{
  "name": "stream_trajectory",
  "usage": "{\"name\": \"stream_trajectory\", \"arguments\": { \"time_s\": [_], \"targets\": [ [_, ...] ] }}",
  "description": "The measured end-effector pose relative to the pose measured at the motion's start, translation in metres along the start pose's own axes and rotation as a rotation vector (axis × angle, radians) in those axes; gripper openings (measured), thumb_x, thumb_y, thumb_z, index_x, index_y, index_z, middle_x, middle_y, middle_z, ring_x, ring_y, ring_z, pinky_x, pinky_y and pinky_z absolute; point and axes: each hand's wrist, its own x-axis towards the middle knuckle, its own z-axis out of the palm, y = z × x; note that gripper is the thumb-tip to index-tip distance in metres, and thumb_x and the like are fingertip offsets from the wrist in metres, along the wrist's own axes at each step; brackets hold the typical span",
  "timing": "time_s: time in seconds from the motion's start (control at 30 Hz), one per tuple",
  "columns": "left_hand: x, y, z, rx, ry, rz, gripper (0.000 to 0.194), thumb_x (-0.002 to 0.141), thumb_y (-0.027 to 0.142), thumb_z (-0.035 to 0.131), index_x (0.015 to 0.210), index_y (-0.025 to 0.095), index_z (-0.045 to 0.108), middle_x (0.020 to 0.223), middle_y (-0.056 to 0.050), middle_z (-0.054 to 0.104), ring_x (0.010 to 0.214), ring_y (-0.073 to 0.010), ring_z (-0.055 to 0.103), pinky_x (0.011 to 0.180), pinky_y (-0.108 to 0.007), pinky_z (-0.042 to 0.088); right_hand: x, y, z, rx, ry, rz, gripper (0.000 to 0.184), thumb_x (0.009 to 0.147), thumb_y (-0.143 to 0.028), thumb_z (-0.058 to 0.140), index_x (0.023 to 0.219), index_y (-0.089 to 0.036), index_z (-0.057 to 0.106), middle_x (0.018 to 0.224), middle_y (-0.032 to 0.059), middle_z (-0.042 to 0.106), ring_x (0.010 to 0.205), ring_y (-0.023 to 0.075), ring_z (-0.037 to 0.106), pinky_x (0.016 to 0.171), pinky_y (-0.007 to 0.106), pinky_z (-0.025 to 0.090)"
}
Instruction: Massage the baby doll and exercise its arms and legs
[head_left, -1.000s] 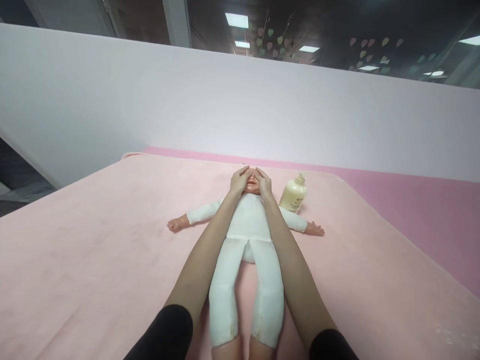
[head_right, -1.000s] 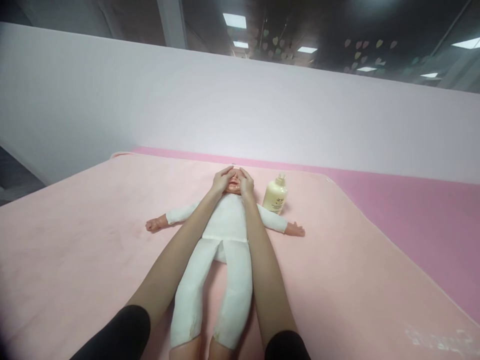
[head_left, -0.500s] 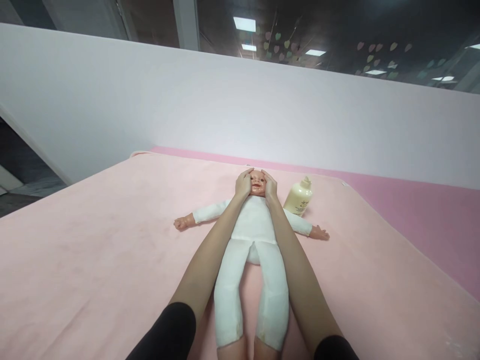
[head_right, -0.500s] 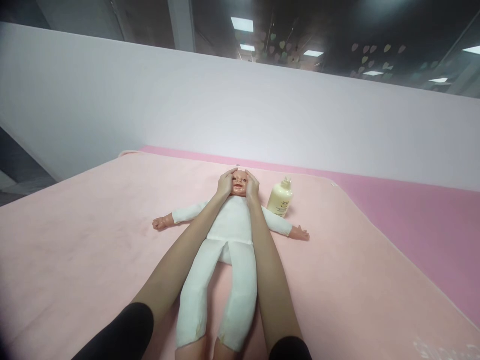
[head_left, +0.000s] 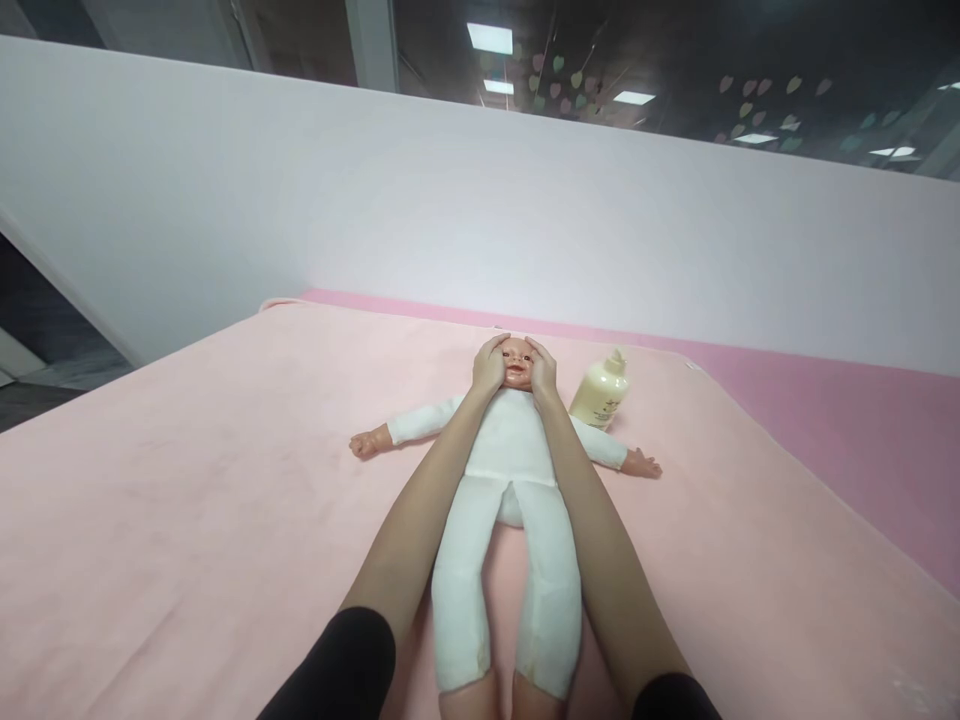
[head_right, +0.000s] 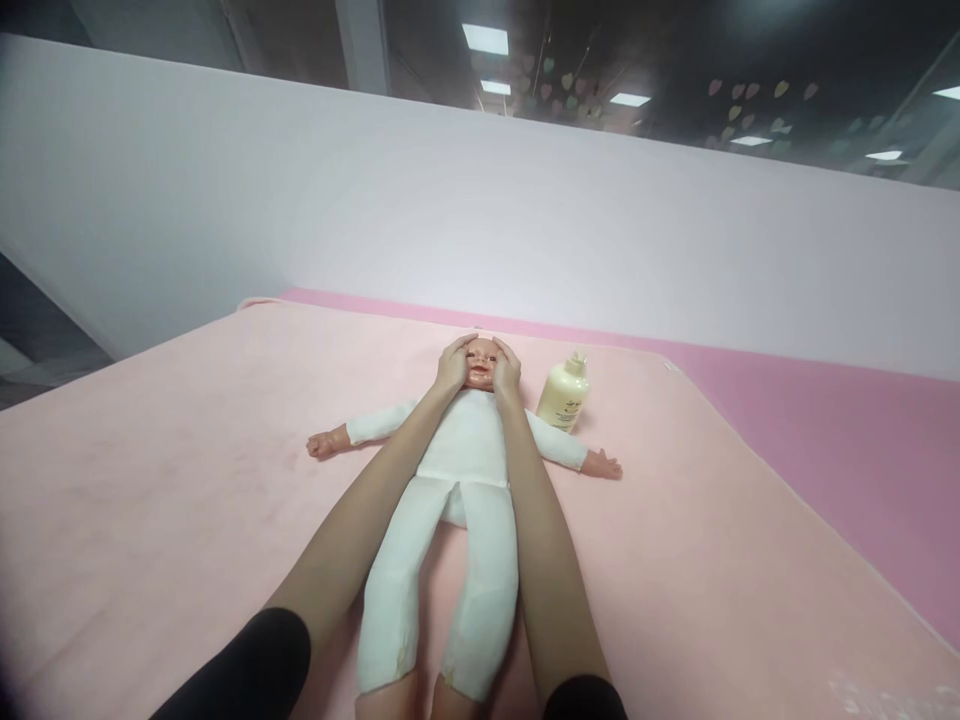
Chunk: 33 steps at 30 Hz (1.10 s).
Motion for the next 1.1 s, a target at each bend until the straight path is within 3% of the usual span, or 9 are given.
{"name": "stream_trajectory", "arguments": {
  "time_s": [0.17, 0.27, 0.47, 0.6, 0.7, 0.77, 0.87, 0.97, 1.1],
  "targets": [
    [-0.006, 0.006, -0.003, 0.022, -0.036, 0.056, 0.036, 0.089, 0.035, 0.052, 0.116, 0.020, 0.069, 0.127, -0.006, 0.067, 0.120, -0.0213, 0.059, 0.108, -0.034, 0.041, -0.002, 0.003, -0.001, 0.002, -0.015, -0.050, 0.034, 0.085, -0.029, 0.054, 0.112, -0.017, 0.069, 0.128, 0.0049, 0.066, 0.123, 0.0185, 0.057, 0.109, 0.032, 0.042],
    [-0.006, 0.010, -0.005, -0.005, -0.058, 0.007, 0.039, 0.083, 0.031, 0.061, 0.119, 0.018, 0.068, 0.129, -0.007, 0.066, 0.122, -0.0216, 0.059, 0.109, -0.031, 0.041, -0.002, 0.006, -0.004, -0.015, -0.040, -0.093, 0.039, 0.078, -0.030, 0.066, 0.115, -0.017, 0.068, 0.131, 0.0066, 0.064, 0.123, 0.0205, 0.057, 0.110, 0.035, 0.042],
    [0.000, 0.010, -0.006, -0.105, -0.076, -0.084, 0.040, 0.082, 0.018, 0.052, 0.117, 0.018, 0.071, 0.129, -0.004, 0.067, 0.125, -0.0190, 0.058, 0.110, -0.029, 0.040, 0.002, 0.005, -0.004, -0.015, -0.061, -0.063, 0.035, 0.082, -0.028, 0.061, 0.113, -0.016, 0.070, 0.130, 0.0075, 0.065, 0.124, 0.0208, 0.057, 0.110, 0.034, 0.042],
    [0.002, 0.014, -0.006, -0.158, -0.065, -0.141, 0.044, 0.081, 0.013, 0.044, 0.116, 0.015, 0.070, 0.129, -0.006, 0.067, 0.123, -0.0194, 0.059, 0.107, -0.030, 0.044, 0.001, -0.007, -0.005, -0.007, -0.086, 0.062, 0.034, 0.087, -0.024, 0.052, 0.116, -0.018, 0.069, 0.132, 0.0039, 0.064, 0.124, 0.0194, 0.057, 0.108, 0.035, 0.045],
    [-0.001, 0.023, -0.016, -0.150, -0.139, -0.183, 0.039, 0.088, 0.022, 0.044, 0.117, 0.013, 0.069, 0.129, -0.009, 0.066, 0.121, -0.0226, 0.061, 0.105, -0.033, 0.046, -0.008, -0.026, -0.018, -0.002, -0.220, 0.218, 0.039, 0.089, -0.035, 0.056, 0.126, -0.024, 0.064, 0.132, 0.0041, 0.063, 0.118, 0.0225, 0.061, 0.098, 0.038, 0.054],
    [-0.005, 0.030, -0.029, -0.089, -0.252, -0.138, 0.039, 0.086, 0.034, 0.056, 0.119, 0.016, 0.068, 0.132, -0.009, 0.064, 0.124, -0.0253, 0.059, 0.105, -0.034, 0.046, -0.016, -0.043, -0.033, -0.067, -0.360, 0.242, 0.048, 0.086, -0.046, 0.063, 0.131, -0.029, 0.060, 0.134, 0.0041, 0.062, 0.116, 0.0246, 0.061, 0.092, 0.039, 0.056],
    [-0.012, 0.038, -0.050, 0.040, -0.426, -0.028, 0.067, 0.068, 0.038, 0.079, 0.130, 0.022, 0.062, 0.145, -0.009, 0.053, 0.134, -0.0284, 0.050, 0.108, -0.033, 0.043, -0.021, -0.062, -0.056, -0.303, -0.541, 0.129, 0.070, 0.069, -0.043, 0.082, 0.133, -0.030, 0.060, 0.144, 0.0062, 0.053, 0.121, 0.0301, 0.058, 0.093, 0.043, 0.055],
    [-0.018, 0.042, -0.062, 0.133, -0.516, -0.008, 0.092, 0.056, 0.036, 0.086, 0.141, 0.023, 0.053, 0.153, -0.007, 0.043, 0.140, -0.0296, 0.042, 0.111, -0.033, 0.040, -0.019, -0.067, -0.068, -0.414, -0.648, 0.030, 0.084, 0.056, -0.034, 0.090, 0.134, -0.031, 0.059, 0.146, 0.0069, 0.052, 0.126, 0.0329, 0.055, 0.100, 0.048, 0.050],
    [-0.020, 0.043, -0.064, 0.154, -0.524, 0.004, 0.097, 0.055, 0.034, 0.086, 0.144, 0.023, 0.049, 0.154, -0.008, 0.040, 0.143, -0.0299, 0.038, 0.114, -0.034, 0.036, -0.014, -0.057, -0.063, -0.443, -0.573, -0.103, 0.086, 0.052, -0.030, 0.091, 0.132, -0.026, 0.061, 0.141, 0.0080, 0.056, 0.131, 0.0339, 0.051, 0.110, 0.052, 0.041]
  ]
}}
